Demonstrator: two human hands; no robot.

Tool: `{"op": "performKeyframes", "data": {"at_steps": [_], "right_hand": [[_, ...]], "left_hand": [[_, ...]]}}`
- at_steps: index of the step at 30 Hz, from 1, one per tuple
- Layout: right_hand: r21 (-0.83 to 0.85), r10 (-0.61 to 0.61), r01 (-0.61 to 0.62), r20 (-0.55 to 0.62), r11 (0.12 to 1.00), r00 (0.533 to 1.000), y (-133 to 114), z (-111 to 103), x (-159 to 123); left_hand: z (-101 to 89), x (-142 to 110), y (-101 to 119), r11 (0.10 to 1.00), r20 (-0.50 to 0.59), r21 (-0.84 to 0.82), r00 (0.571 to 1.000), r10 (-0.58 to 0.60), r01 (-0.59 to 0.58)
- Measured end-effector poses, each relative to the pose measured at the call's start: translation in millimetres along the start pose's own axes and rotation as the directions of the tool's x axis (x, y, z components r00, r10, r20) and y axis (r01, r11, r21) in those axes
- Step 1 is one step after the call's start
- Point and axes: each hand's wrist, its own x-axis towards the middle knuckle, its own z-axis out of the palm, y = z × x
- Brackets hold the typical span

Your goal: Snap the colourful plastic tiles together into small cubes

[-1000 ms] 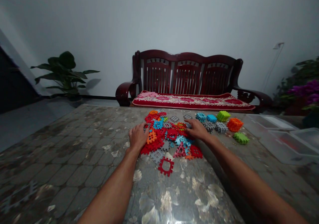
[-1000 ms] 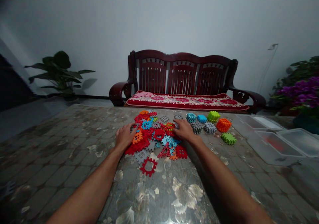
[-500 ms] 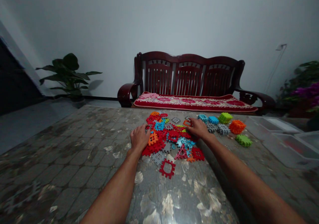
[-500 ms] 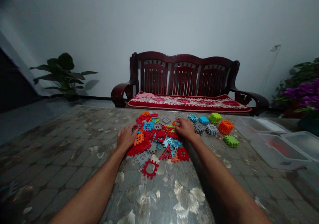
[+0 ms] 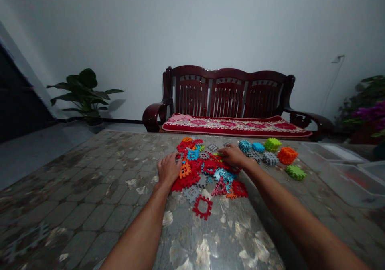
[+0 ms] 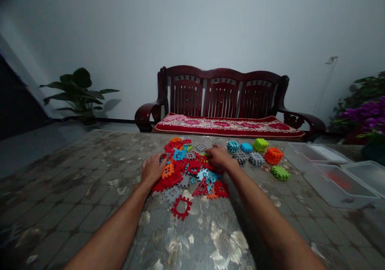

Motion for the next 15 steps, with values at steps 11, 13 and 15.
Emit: {"op": "performKeyframes", "data": {"at_steps": [11,13,15], "right_hand": [[-0.067,-0.026,0.022,-0.064,0.998,0.998,-5.7,-5.0,-0.8],[-0.012,-0.041,0.04,-0.09,0.999,0.995,-4.7,-3.7,-3.7],[0.035,-0.058,0.062,-0.114,0.997,0.992,-3.1,-2.0,-6.7]], "left_hand": [[-4.1,-1.3,2.6,1.0,0.015,0.013,1.0,-0.008,0.008],[-3.7,-1.2,2.4,1.0,0.011,0.014,1.0,-0.01,0.01],[-3.3,-1.1,2.2,1.0,0.006,0.013,1.0,-0.006,0.006]]}}
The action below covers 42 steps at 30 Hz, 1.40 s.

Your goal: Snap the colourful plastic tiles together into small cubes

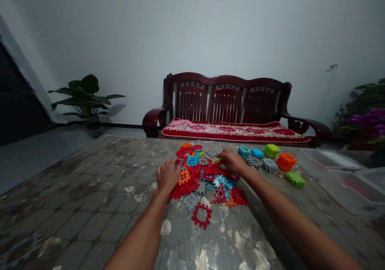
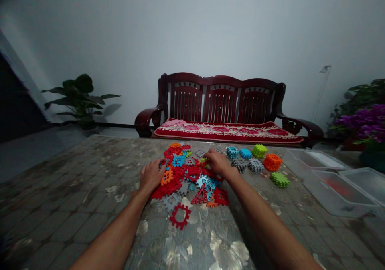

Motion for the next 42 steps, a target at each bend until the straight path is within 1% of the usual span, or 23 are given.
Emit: {"op": "performKeyframes", "data": {"at_steps": [2,6,10,12,15,17,20,22,24,25,28,30,34,37,40,42], "right_hand": [[0.028,0.001,0.0,-0.034,1.0,0.999,1.8,0.6,-3.4],[0.088,0.074,-0.066,-0.088,0.994,0.993,6.3,-3.6,-11.9],[0.234,0.155,-0.119,-0.139,0.965,0.978,13.0,-10.7,-23.0],[0.32,0.224,-0.159,-0.18,0.934,0.958,16.8,-11.9,-29.2],[0.438,0.337,-0.205,-0.249,0.875,0.908,21.9,-8.6,-39.6],[0.524,0.413,-0.229,-0.267,0.82,0.871,24.1,-3.5,-48.2],[0.673,0.526,-0.253,-0.236,0.695,0.817,26.0,6.2,-64.8],[0.745,0.572,-0.255,-0.202,0.617,0.795,27.2,13.0,-78.6],[0.775,0.596,-0.264,-0.175,0.574,0.784,28.7,20.0,-93.4],[0.776,0.606,-0.273,-0.17,0.568,0.777,29.4,23.6,-100.4],[0.749,0.628,-0.286,-0.215,0.597,0.748,30.1,34.9,-117.3],[0.717,0.625,-0.293,-0.248,0.632,0.74,28.9,42.0,-123.5],[0.598,0.585,-0.34,-0.276,0.726,0.763,24.3,51.5,-126.2],[0.497,0.536,-0.348,-0.307,0.795,0.786,22.5,54.1,-125.9],[0.437,0.491,-0.338,-0.306,0.833,0.816,21.8,55.4,-126.9],[0.413,0.473,-0.33,-0.315,0.849,0.823,20.9,56.4,-128.1]], "left_hand": [[0.3,0.1,-0.3,1.0,-0.003,-0.003,1.0,0.007,-0.007],[1.4,0.5,-1.3,1.0,-0.015,-0.009,1.0,0.023,-0.023],[3.9,1.5,-2.4,1.0,-0.034,-0.005,0.999,0.012,-0.012],[4.9,1.9,-3.0,1.0,-0.036,-0.003,0.999,0.012,-0.013],[5.1,2.1,-3.7,1.0,-0.029,-0.004,0.999,0.017,-0.017],[4.7,2.1,-3.9,1.0,-0.021,-0.006,1.0,0.019,-0.019],[4.1,1.8,-4.0,1.0,-0.019,0.0,1.0,0.021,-0.021],[4.2,1.6,-4.0,1.0,-0.029,0.001,0.999,0.024,-0.024],[4.2,1.5,-4.0,1.0,-0.038,-0.002,0.999,0.029,-0.029],[4.1,1.4,-3.8,1.0,-0.039,-0.002,0.999,0.03,-0.03],[3.0,1.3,-2.8,1.0,-0.024,0.012,0.999,0.021,-0.021],[1.8,1.3,-2.0,1.0,-0.015,0.018,1.0,0.02,-0.019],[0.5,1.8,-1.3,1.0,-0.008,0.01,1.0,0.021,-0.02],[0.9,2.4,-1.6,1.0,-0.008,0.019,1.0,0.013,-0.013],[2.2,3.2,-2.7,0.999,-0.007,0.034,1.0,0.012,-0.012],[3.5,3.7,-3.8,0.999,-0.015,0.033,1.0,0.02,-0.02]]}}
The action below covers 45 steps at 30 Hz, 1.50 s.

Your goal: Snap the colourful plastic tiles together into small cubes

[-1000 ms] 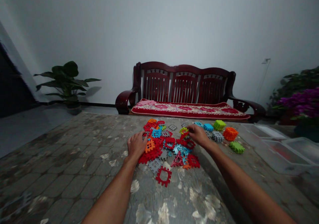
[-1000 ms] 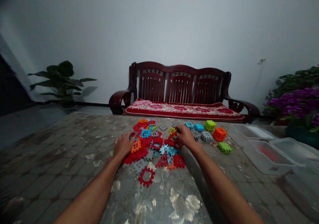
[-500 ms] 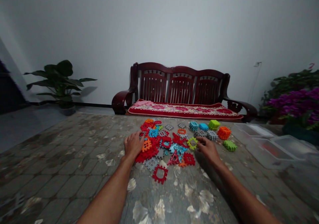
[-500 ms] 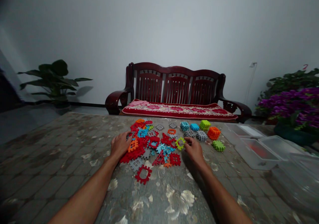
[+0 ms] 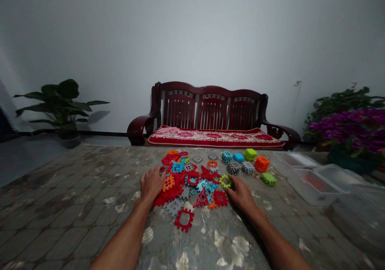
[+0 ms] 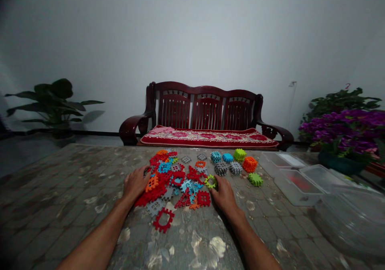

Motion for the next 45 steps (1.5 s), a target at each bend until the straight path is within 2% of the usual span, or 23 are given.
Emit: {"op": "performKeyframes", "data": {"at_steps": [9,14,20,25,29,32,37,45], "right_hand": [[-0.008,-0.071,0.071,-0.032,0.997,0.997,-2.7,-1.8,-5.9],[0.045,-0.036,0.038,-0.043,0.998,0.998,-6.7,-3.6,-8.1],[0.108,0.017,0.002,-0.171,0.994,0.985,-15.2,-13.1,-6.8],[0.054,0.059,-0.043,-0.334,0.998,0.941,0.0,-53.8,30.9],[-0.024,0.212,-0.236,-0.36,0.971,0.908,30.2,-94.5,76.6],[-0.118,0.295,-0.354,-0.349,0.928,0.889,52.8,-113.5,103.4],[-0.241,0.371,-0.453,-0.32,0.858,0.872,74.1,-119.1,129.7],[-0.344,0.406,-0.49,-0.289,0.801,0.867,75.9,-108.6,152.7]], "left_hand": [[5.6,3.0,-4.3,1.0,-0.019,0.009,1.0,0.012,-0.012],[6.7,4.3,-5.8,1.0,-0.023,0.006,1.0,0.02,-0.02],[6.3,4.8,-6.3,1.0,-0.022,0.01,1.0,0.017,-0.017],[9.3,6.0,-8.3,1.0,-0.029,0.017,1.0,0.012,-0.011],[12.1,7.2,-10.2,1.0,-0.032,0.0,0.999,0.014,-0.014],[13.3,8.1,-11.5,1.0,-0.017,-0.011,1.0,0.017,-0.017],[14.7,9.5,-14.0,1.0,0.009,-0.003,1.0,0.022,-0.022],[17.9,10.1,-16.6,1.0,0.012,0.016,1.0,0.018,-0.018]]}}
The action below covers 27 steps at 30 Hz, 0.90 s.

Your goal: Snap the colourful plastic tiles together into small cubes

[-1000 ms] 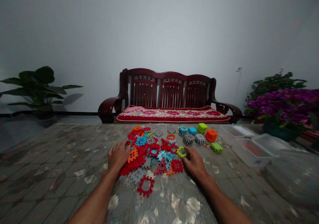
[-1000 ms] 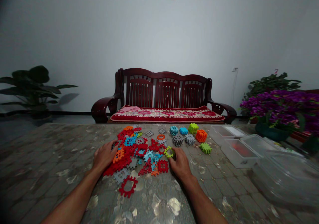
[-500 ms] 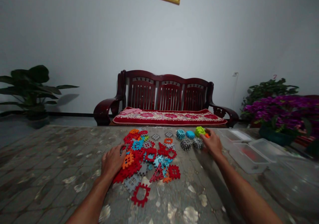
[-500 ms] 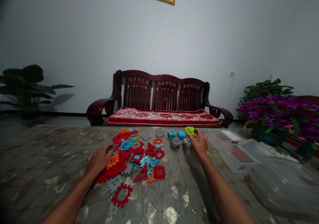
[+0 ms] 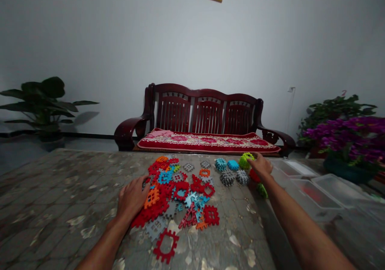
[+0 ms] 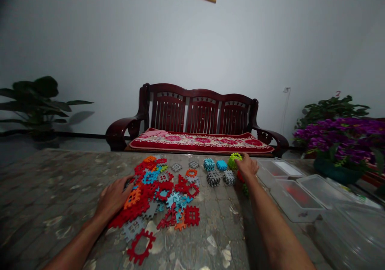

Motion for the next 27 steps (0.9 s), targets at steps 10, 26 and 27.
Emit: {"op": "performKeyframes", "data": {"at_steps": [10,26,27], "right_hand": [[-0.019,0.036,-0.035,0.028,0.999,0.999,-0.4,7.0,7.1],[0.047,-0.144,0.146,-0.061,0.988,0.988,-8.3,9.9,-1.1],[0.078,-0.203,0.207,-0.059,0.975,0.977,-17.6,11.6,-7.2]], "left_hand": [[-0.3,-0.9,0.3,1.0,-0.024,-0.01,1.0,0.004,-0.005],[-2.4,-4.2,5.5,1.0,-0.04,-0.014,0.999,0.0,-0.001],[-3.8,-5.0,6.8,1.0,-0.04,-0.016,0.999,-0.001,0.001]]}}
